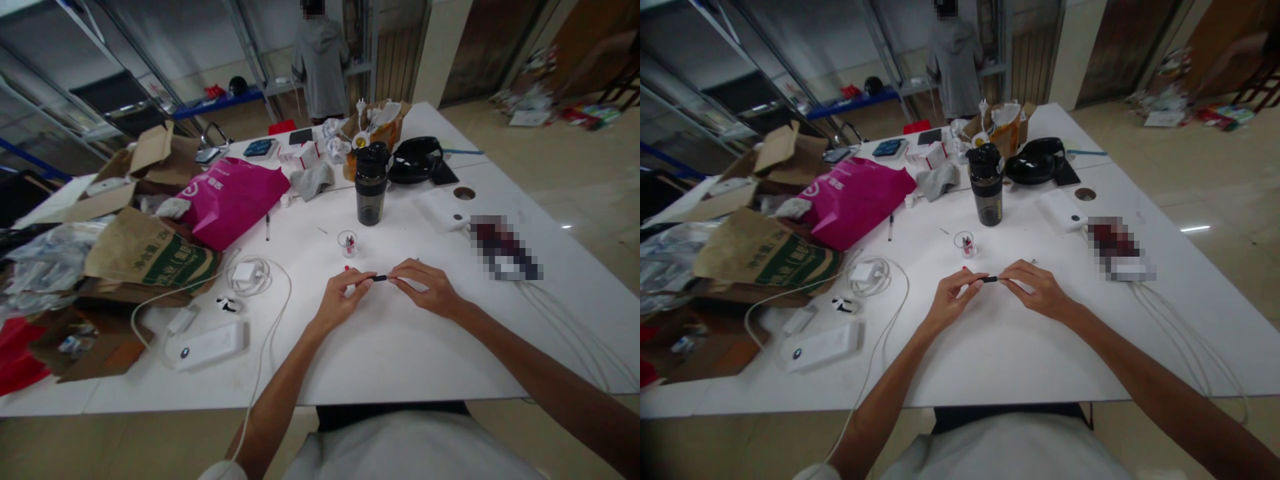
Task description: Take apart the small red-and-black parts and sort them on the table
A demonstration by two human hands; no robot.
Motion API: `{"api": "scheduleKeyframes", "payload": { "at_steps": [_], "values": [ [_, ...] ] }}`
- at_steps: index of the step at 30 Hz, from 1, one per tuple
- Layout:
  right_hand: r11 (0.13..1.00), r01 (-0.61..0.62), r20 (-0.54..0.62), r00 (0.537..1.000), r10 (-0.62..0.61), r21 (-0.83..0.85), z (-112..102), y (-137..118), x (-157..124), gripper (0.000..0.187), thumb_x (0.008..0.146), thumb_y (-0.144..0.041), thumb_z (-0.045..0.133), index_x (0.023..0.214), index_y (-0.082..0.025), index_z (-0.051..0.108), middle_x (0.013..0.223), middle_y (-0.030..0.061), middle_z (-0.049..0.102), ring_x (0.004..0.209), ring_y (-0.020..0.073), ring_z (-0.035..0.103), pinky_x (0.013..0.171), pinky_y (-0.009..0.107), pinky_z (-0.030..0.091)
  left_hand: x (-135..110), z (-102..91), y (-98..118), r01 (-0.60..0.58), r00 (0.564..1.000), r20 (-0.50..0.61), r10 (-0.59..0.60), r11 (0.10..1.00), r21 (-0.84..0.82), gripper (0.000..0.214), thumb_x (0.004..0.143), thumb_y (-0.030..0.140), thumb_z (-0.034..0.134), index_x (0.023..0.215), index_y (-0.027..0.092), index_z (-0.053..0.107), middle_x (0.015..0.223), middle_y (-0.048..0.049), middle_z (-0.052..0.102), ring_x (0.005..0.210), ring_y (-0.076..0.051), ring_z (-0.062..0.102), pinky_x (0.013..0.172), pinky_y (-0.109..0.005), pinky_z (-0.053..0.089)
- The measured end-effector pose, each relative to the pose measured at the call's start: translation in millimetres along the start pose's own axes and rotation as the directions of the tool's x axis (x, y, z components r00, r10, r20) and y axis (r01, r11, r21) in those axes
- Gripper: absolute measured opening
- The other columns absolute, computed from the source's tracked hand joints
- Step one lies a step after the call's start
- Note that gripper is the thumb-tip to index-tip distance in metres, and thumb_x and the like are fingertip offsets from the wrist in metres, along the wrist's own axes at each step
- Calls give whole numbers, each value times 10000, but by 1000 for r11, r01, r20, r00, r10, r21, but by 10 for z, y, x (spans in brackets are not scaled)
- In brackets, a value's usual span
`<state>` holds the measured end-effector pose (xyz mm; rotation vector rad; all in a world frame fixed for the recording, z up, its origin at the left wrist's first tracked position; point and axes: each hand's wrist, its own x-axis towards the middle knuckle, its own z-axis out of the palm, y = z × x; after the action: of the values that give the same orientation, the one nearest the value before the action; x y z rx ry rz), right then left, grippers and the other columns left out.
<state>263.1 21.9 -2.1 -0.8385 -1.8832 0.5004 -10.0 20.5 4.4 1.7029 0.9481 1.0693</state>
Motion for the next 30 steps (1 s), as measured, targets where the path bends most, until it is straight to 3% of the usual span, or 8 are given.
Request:
{"api": "scheduleKeyframes", "payload": {
  "at_steps": [9, 12, 19, 26, 30],
  "values": [
    [1000, 0, -39, 999, 0, 7, 18, -95, -2, 102, 1085, -305, 823, 1155, -357, 878, 1056, 49, 915, 934, 283, 877, 854, 488, 759, -10, -14, 47, -45, 999, 11, 45, 999, -11, 396, 1116, 585, 831, 1342, 284, 954, 1023, -99, 835, 915, -234, 720, 826, -391, 542],
    [999, -35, -53, 998, 35, -3, 23, -94, -12, 65, 1090, -380, 825, 1122, -355, 875, 1027, 52, 905, 909, 290, 866, 826, 489, 745, -12, -5, 25, -62, 998, 4, 62, 998, -22, 392, 1114, 569, 840, 1373, 293, 943, 1050, -98, 844, 944, -237, 742, 858, -399, 557],
    [992, -121, -45, 992, 119, -37, 4, -55, -32, 202, 1118, -512, 784, 1059, -328, 842, 954, 46, 875, 818, 258, 820, 773, 435, 684, -35, 70, 12, -160, 987, -28, 161, 986, 50, 333, 1130, 509, 833, 1389, 326, 935, 1093, -91, 863, 947, -232, 766, 922, -409, 607],
    [997, -50, -3, 999, 50, -54, -43, -107, -5, 220, 1142, -491, 769, 1058, -293, 816, 960, 49, 872, 832, 227, 808, 809, 391, 680, -18, 56, 44, -190, 982, -10, 190, 981, 49, 352, 1141, 530, 820, 1370, 294, 943, 1087, -97, 856, 956, -220, 756, 928, -386, 583],
    [998, 8, -7, 1000, -9, -61, -48, -151, 8, 132, 1147, -409, 770, 1125, -289, 819, 1006, 58, 879, 874, 228, 820, 815, 382, 692, -5, 48, 44, -160, 987, -10, 160, 987, 18, 401, 1141, 589, 803, 1310, 261, 960, 1023, -100, 829, 939, -217, 724, 872, -365, 546]
  ]
}}
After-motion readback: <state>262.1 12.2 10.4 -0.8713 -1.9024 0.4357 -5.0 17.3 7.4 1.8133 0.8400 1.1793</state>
